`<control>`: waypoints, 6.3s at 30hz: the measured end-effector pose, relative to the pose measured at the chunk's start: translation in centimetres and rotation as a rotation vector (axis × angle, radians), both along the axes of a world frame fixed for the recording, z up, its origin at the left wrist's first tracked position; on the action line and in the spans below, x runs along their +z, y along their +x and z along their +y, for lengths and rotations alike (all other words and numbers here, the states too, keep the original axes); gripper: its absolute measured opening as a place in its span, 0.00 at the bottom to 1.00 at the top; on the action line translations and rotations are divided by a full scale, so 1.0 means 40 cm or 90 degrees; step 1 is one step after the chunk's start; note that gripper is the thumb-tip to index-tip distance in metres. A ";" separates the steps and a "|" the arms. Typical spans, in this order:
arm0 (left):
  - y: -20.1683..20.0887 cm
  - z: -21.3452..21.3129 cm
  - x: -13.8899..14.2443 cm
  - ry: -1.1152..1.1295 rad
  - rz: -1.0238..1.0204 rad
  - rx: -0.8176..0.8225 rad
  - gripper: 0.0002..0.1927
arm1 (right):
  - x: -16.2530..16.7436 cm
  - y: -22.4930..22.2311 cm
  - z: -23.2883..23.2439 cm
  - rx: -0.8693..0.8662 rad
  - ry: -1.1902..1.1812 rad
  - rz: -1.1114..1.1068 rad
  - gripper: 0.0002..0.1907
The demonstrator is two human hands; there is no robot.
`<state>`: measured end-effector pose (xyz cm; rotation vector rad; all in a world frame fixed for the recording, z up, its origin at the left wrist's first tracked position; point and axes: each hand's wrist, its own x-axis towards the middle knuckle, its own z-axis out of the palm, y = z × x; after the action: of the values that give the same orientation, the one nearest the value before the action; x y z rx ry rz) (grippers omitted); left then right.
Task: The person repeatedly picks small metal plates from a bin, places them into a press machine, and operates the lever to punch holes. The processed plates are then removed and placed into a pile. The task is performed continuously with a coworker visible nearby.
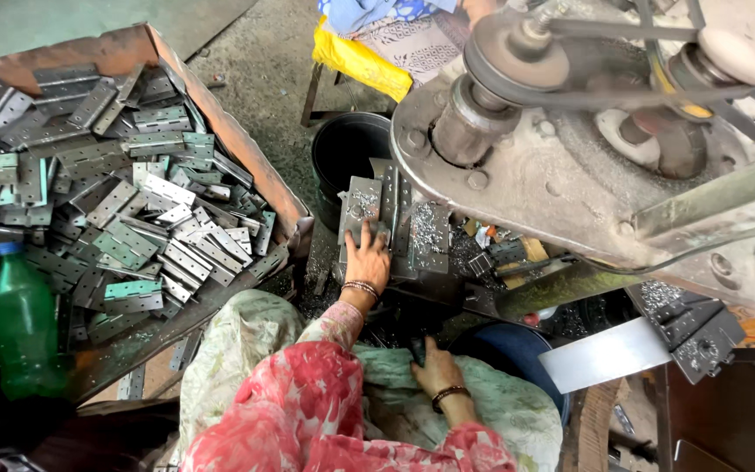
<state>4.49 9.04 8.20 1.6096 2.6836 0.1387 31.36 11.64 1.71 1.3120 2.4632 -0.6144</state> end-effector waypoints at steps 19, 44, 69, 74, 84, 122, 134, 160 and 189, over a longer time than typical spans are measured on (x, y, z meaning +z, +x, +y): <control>-0.077 0.070 0.035 -0.112 0.017 -0.005 0.22 | 0.042 -0.023 -0.007 0.021 0.017 0.004 0.32; -0.090 0.101 0.017 -0.076 0.051 -0.002 0.21 | -0.113 -0.016 -0.039 -0.060 0.044 0.121 0.36; -0.147 0.197 0.008 -0.096 0.000 -0.002 0.22 | -0.148 -0.002 -0.032 -0.070 -0.001 0.159 0.34; -0.149 0.176 0.034 -0.074 0.019 -0.023 0.24 | -0.012 -0.025 -0.014 -0.059 -0.021 -0.008 0.37; 0.017 -0.054 0.016 -0.031 0.017 -0.115 0.26 | 0.146 -0.059 -0.029 0.000 -0.007 -0.052 0.30; 0.067 -0.082 0.031 0.018 0.028 -0.024 0.27 | 0.185 -0.265 0.049 0.156 0.234 0.410 0.24; 0.037 0.014 -0.030 0.025 -0.028 -0.014 0.20 | -0.019 -0.032 -0.058 -0.057 0.023 -0.005 0.44; 0.008 0.036 0.044 -0.042 0.032 -0.017 0.18 | -0.011 -0.003 -0.011 -0.022 0.025 0.022 0.37; -0.067 0.108 0.046 -0.095 -0.009 0.007 0.19 | -0.135 0.008 -0.031 -0.064 0.039 0.066 0.38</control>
<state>1.82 13.36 10.03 1.5461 2.6218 -0.0500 31.67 10.39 -3.70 1.4704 2.5279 -0.6514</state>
